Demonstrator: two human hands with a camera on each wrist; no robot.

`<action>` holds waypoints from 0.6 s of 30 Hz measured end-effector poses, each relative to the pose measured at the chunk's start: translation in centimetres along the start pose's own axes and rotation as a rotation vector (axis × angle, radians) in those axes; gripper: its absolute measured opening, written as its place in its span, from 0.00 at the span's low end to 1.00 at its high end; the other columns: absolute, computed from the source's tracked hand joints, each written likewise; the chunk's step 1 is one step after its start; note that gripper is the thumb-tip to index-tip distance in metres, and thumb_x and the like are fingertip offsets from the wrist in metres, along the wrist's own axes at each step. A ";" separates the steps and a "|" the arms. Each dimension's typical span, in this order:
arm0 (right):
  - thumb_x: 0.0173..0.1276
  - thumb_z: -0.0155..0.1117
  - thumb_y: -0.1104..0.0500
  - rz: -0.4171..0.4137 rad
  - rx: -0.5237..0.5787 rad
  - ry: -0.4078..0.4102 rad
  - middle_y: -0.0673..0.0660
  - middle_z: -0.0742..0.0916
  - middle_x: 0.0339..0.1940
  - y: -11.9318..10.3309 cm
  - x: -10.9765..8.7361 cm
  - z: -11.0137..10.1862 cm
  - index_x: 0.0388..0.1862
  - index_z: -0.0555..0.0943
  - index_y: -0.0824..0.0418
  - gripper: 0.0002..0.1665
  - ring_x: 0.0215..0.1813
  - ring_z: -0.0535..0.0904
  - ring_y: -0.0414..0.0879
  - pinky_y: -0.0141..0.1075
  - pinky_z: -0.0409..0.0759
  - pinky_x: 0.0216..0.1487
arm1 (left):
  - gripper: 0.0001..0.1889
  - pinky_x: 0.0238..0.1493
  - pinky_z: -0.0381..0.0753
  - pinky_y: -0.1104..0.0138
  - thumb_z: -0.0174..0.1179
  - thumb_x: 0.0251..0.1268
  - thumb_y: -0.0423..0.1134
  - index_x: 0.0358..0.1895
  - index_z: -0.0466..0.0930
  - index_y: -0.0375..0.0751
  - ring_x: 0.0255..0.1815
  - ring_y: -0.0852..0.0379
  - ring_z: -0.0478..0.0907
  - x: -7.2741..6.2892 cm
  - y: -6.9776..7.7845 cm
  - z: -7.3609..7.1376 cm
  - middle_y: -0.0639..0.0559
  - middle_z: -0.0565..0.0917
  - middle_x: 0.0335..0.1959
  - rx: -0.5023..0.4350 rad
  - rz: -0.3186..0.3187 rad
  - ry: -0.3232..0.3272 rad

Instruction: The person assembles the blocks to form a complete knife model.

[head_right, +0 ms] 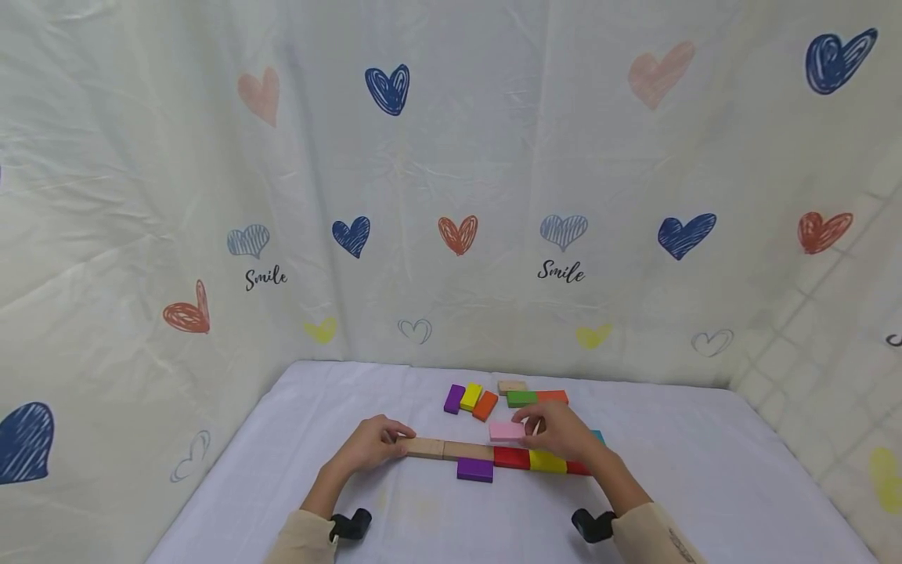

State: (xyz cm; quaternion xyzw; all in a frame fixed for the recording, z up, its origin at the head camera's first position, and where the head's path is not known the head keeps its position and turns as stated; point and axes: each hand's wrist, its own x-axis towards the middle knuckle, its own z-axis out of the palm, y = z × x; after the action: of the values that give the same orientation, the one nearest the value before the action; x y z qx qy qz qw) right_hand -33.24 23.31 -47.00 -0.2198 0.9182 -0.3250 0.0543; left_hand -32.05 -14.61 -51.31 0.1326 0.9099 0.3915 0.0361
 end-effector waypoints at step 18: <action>0.60 0.78 0.55 0.016 -0.020 -0.031 0.46 0.81 0.28 0.9 -4.1 1.4 0.49 0.87 0.53 0.18 0.29 0.73 0.37 0.29 0.73 0.30 | 0.10 0.35 0.73 0.65 0.71 0.61 0.33 0.45 0.91 0.50 0.37 0.55 0.73 0.0 0.1 0.0 0.51 0.79 0.37 -0.006 -0.001 -0.004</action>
State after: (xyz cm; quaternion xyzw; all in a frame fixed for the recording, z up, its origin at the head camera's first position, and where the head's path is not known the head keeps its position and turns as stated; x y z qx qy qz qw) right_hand -29.56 24.97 -48.80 -0.2180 0.9223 -0.3117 0.0690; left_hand -32.01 -14.55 -51.20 0.1329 0.9086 0.3941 0.0384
